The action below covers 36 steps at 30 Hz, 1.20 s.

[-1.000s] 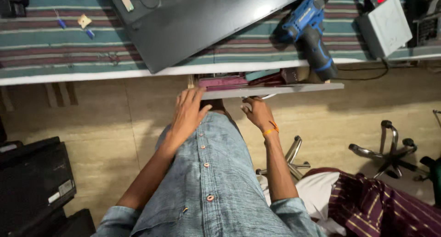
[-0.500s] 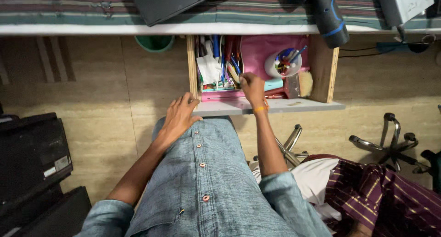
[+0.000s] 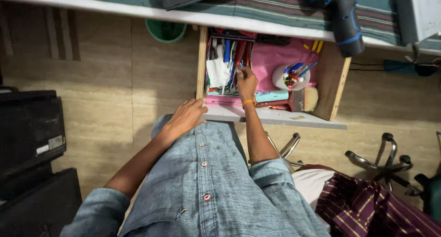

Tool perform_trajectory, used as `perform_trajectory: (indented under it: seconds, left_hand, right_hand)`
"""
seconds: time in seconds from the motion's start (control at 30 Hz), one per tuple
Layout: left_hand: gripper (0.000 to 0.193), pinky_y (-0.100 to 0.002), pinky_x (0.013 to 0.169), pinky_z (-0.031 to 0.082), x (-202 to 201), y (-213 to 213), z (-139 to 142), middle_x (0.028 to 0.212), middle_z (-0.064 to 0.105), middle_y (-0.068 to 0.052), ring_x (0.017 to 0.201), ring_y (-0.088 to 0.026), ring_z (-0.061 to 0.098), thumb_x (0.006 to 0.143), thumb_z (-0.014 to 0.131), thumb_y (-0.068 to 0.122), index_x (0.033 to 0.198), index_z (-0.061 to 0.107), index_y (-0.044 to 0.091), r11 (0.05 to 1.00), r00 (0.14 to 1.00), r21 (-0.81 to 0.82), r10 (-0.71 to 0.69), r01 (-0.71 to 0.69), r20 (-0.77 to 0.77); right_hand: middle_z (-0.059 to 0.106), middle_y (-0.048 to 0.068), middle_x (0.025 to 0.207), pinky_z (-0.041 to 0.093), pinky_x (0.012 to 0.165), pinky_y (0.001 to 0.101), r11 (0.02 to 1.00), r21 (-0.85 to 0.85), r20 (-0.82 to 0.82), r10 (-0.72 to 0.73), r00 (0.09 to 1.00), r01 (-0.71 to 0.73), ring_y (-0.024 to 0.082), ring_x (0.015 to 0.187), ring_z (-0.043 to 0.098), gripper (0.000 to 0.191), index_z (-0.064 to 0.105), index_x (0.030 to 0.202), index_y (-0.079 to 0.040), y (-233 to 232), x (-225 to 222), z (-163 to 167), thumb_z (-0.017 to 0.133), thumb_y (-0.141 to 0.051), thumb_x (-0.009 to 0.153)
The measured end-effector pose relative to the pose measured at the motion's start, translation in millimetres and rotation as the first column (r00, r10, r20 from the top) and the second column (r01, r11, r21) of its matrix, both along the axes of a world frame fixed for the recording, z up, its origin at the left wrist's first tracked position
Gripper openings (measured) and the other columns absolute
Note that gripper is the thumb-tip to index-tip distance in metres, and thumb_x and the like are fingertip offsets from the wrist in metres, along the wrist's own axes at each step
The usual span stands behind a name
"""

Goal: The person removes a circuit board from an open electronic device, uses pliers to detach a component, and then uses a soldering iron to work on the board's connections. The person handles the board and tools directly with their hands.

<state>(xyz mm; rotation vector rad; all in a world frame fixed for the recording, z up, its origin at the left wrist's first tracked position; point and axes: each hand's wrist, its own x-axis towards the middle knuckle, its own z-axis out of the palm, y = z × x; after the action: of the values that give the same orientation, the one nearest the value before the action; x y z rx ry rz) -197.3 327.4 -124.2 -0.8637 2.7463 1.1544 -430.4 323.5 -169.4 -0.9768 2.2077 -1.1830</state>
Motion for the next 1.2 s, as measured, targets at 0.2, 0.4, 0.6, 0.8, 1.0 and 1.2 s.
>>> perform_trajectory:
  seconds: [0.2,0.4,0.6,0.8,1.0,1.2]
  left_hand:
    - [0.041,-0.048,0.095,0.048,2,-2,2,0.113,0.060,-0.015,0.110,-0.036,0.059,0.075,0.082,0.019,0.111,0.070,0.005,0.999,0.998,0.019,-0.039,0.039,0.044]
    - [0.040,-0.047,0.095,0.047,-2,2,-1,0.110,0.059,-0.013,0.108,-0.033,0.057,0.079,0.081,0.020,0.115,0.070,0.007,0.999,0.994,0.023,-0.035,0.033,0.100]
    - [0.039,-0.047,0.094,0.047,-2,6,-2,0.111,0.058,-0.012,0.109,-0.032,0.057,0.079,0.081,0.019,0.115,0.070,0.008,1.000,0.993,0.015,-0.007,0.005,0.115]
    - [0.037,-0.048,0.095,0.048,-5,7,1,0.113,0.059,-0.012,0.110,-0.033,0.058,0.077,0.081,0.018,0.111,0.071,0.008,1.000,0.995,0.015,0.015,-0.016,0.098]
    - [0.038,-0.048,0.094,0.049,0,5,-2,0.113,0.060,-0.012,0.110,-0.034,0.058,0.077,0.082,0.019,0.111,0.070,0.007,1.000,0.998,0.006,0.007,-0.007,0.059]
    - [0.040,-0.048,0.095,0.048,1,8,-6,0.113,0.060,-0.012,0.110,-0.034,0.058,0.076,0.082,0.018,0.112,0.070,0.007,0.999,0.996,0.027,0.025,-0.027,0.081]
  right_hand:
    - [0.070,0.024,0.100,0.055,0.081,0.0445,0.937,0.101,-0.165,0.347,0.923,-0.334,0.038,0.086,0.070,0.024,0.076,0.105,-0.005,-17,34,2,0.067,-0.007,0.082]
    - [0.072,0.021,0.103,0.056,0.080,0.0429,0.828,0.103,0.222,0.521,0.824,-0.551,0.036,0.086,0.071,0.041,0.069,0.122,-0.005,4,58,-7,0.060,-0.004,0.083]
    - [0.076,0.017,0.104,0.058,0.086,0.0406,0.911,0.090,0.032,0.401,0.916,-0.402,0.033,0.095,0.074,0.029,0.073,0.116,-0.009,3,50,-18,0.061,-0.004,0.090]
    - [0.072,0.019,0.096,0.056,0.075,0.0477,0.888,0.322,-0.006,0.349,0.937,-0.329,0.038,0.086,0.072,0.045,0.067,0.129,-0.014,-7,16,-4,0.070,-0.023,0.085]
    - [0.071,0.024,0.086,0.054,0.066,0.0527,0.800,0.541,-0.214,0.429,0.878,-0.259,0.044,0.079,0.070,0.070,0.054,0.129,-0.007,-19,30,6,0.081,-0.051,0.082]
    - [0.073,0.020,0.079,0.056,0.063,0.0491,0.849,0.452,-0.188,0.391,0.901,-0.274,0.039,0.072,0.071,0.061,0.057,0.120,-0.003,-22,25,-17,0.085,-0.037,0.078]
